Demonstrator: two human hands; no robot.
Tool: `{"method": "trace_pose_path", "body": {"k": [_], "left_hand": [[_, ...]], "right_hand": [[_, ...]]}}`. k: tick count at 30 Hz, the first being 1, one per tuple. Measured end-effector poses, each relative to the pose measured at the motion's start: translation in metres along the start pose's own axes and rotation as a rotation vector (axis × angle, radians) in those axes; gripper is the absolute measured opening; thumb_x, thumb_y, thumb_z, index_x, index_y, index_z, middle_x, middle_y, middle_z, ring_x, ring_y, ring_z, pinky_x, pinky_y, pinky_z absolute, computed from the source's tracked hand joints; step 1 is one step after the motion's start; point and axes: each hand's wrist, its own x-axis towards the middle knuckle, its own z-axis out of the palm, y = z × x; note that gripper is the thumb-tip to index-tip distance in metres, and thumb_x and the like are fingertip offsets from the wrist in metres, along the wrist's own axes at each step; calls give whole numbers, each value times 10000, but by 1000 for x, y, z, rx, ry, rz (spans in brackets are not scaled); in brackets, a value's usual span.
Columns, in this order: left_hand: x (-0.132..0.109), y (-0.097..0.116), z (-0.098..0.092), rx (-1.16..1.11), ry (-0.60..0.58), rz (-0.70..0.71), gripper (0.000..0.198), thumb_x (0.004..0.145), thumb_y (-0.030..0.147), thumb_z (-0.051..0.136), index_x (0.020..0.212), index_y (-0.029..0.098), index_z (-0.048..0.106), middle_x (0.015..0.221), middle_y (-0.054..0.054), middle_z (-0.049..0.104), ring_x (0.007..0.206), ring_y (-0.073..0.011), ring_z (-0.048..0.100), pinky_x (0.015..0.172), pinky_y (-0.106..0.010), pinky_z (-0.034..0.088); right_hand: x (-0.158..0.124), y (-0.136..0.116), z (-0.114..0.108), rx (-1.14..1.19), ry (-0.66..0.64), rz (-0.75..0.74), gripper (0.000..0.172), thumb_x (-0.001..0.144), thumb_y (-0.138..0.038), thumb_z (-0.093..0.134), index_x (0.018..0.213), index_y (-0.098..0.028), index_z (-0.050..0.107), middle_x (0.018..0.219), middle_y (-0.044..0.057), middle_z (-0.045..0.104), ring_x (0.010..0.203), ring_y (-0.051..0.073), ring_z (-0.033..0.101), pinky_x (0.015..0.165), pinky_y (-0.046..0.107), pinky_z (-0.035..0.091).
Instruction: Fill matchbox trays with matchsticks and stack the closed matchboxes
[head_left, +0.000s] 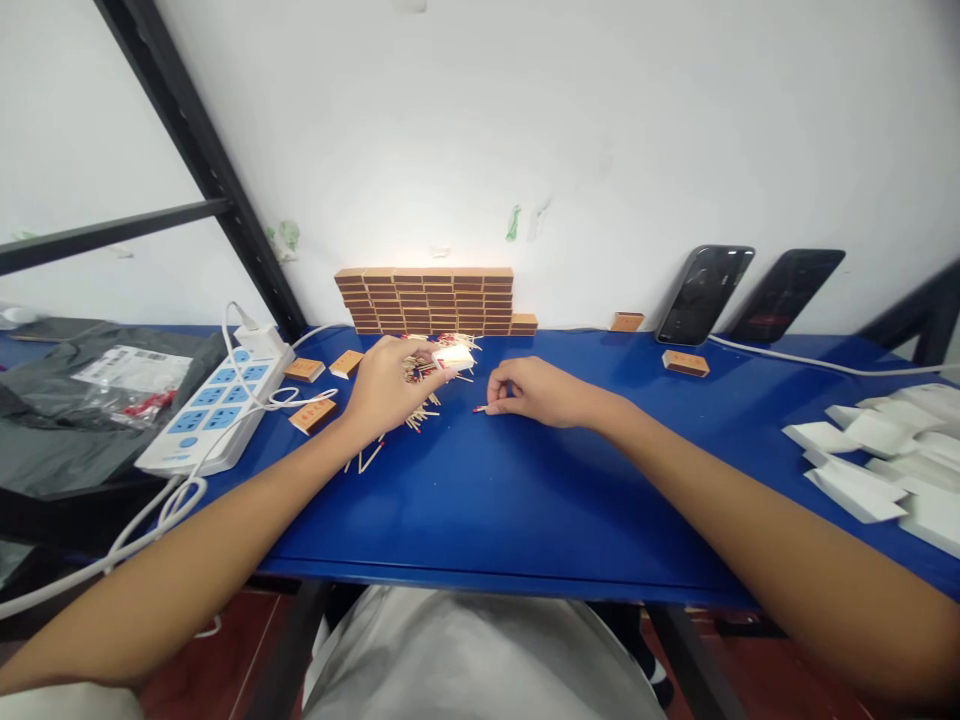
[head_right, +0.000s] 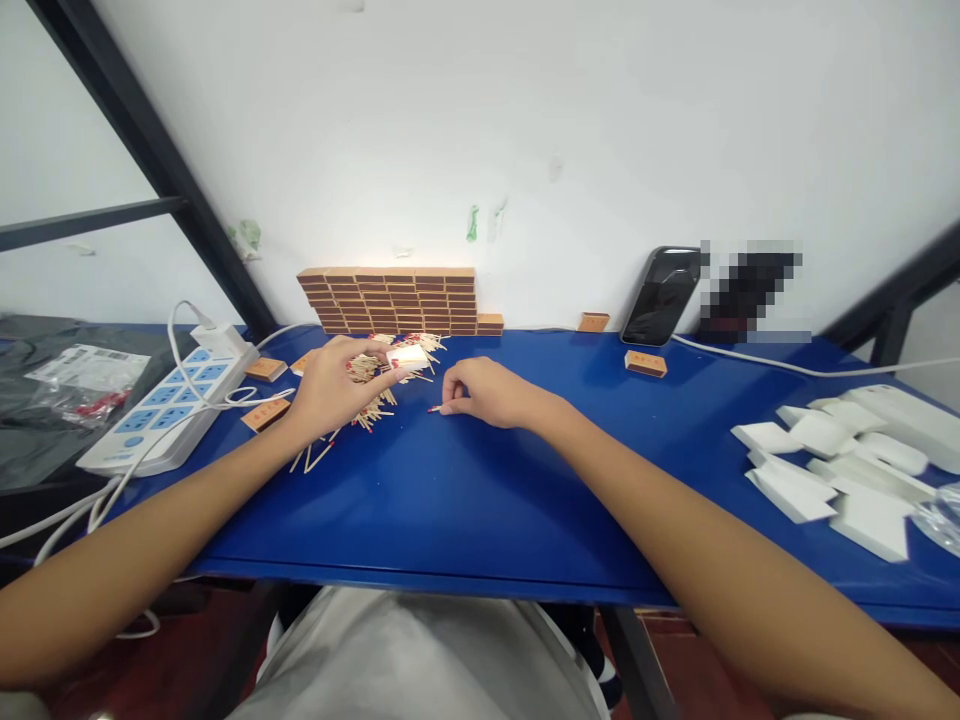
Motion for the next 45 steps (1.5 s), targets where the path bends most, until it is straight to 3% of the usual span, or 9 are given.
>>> {"method": "trace_pose_path", "body": {"k": [4, 16, 21, 27, 39, 45], "left_hand": [[0, -3, 1, 11, -14, -2, 299, 848, 459, 810, 1026, 223, 767, 1066, -51, 798, 994, -274, 695, 894, -414, 532], [0, -4, 1, 21, -47, -10, 369, 844, 525, 797, 1063, 228, 784, 1016, -59, 795, 957, -276, 687, 834, -394, 525], [-1, -4, 2, 31, -76, -5, 386, 827, 520, 814, 1074, 224, 792, 1036, -63, 795, 937, -269, 703, 825, -388, 536], [-1, -3, 2, 25, -107, -1, 375, 820, 534, 813, 1032, 226, 793, 1015, -61, 797, 945, -277, 712, 835, -393, 546], [-1, -3, 2, 22, -147, 30, 331, 841, 527, 794, 985, 229, 778, 989, -53, 799, 943, -274, 705, 824, -388, 534], [-1, -2, 1, 21, -172, 33, 301, 851, 491, 795, 987, 223, 775, 1017, -52, 801, 959, -276, 702, 843, -402, 538]], "right_hand": [[-1, 2, -2, 65, -62, 93, 157, 879, -339, 720, 874, -185, 687, 850, 37, 724, 719, 154, 612, 651, 264, 419], [-4, -4, -8, -92, -92, 141, 189, 937, -352, 682, 855, -182, 697, 882, 63, 739, 760, 182, 630, 651, 283, 411], [-5, -4, -8, -160, -75, 91, 167, 954, -321, 656, 884, -177, 703, 942, 76, 738, 828, 201, 630, 685, 282, 410], [-3, 3, -15, -108, 16, 39, 181, 961, -313, 630, 871, -171, 697, 904, 66, 734, 776, 174, 617, 677, 272, 404], [-4, -2, -16, -40, 11, 39, 225, 951, -363, 626, 870, -168, 705, 857, 52, 724, 738, 162, 597, 675, 274, 395], [-4, 11, -23, -125, 10, 35, 163, 915, -313, 656, 844, -175, 707, 888, 61, 737, 754, 169, 611, 666, 273, 385]]}}
